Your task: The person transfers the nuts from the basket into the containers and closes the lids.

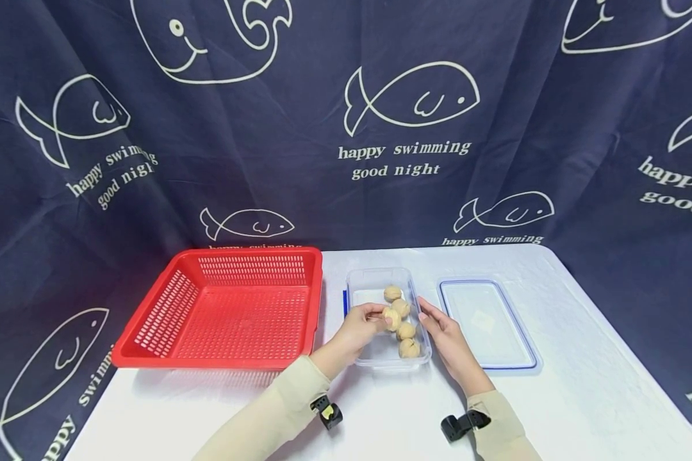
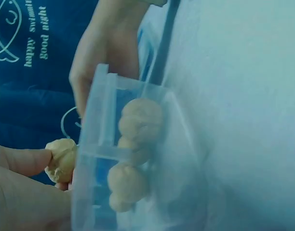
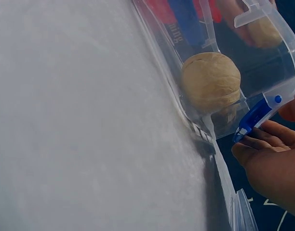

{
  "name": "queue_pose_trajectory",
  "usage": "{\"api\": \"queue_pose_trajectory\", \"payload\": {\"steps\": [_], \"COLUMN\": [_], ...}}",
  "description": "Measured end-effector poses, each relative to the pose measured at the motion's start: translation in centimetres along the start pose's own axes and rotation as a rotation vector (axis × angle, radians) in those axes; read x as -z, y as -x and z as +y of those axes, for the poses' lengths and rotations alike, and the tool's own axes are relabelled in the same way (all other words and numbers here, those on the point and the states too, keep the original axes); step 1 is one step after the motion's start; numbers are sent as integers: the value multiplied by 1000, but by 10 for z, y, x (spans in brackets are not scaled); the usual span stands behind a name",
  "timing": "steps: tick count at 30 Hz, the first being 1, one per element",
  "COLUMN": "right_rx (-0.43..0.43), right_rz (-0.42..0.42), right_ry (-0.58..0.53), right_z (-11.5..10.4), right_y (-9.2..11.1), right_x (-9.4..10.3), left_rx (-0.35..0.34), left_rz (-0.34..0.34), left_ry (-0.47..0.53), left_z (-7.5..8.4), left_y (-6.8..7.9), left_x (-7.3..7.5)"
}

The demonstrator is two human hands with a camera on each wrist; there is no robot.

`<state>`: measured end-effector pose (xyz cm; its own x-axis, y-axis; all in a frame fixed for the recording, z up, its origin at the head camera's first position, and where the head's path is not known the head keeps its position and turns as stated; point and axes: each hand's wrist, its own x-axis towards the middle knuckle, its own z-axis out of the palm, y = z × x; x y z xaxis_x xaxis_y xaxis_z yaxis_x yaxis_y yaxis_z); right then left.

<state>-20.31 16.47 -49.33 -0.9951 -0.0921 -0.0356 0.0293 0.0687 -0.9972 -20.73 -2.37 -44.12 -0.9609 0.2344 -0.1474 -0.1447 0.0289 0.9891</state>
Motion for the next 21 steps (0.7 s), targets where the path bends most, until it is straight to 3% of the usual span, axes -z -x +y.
{"api": "queue_pose_trajectory", "payload": {"steps": [10, 17, 21], "right_rx": [5, 0, -11], "right_rz": [-10, -15, -18], "right_ry": [-5, -31, -36], "right_z": [1, -1, -15], "right_y": [0, 0, 6], "right_x": [0, 0, -2], "left_rx": [96, 112, 124], "left_rz": [-3, 24, 25], "left_ry": [-72, -159, -203], "left_z": [-13, -19, -20], "left_y": [-3, -4, -5], "left_x": [-8, -10, -11]}}
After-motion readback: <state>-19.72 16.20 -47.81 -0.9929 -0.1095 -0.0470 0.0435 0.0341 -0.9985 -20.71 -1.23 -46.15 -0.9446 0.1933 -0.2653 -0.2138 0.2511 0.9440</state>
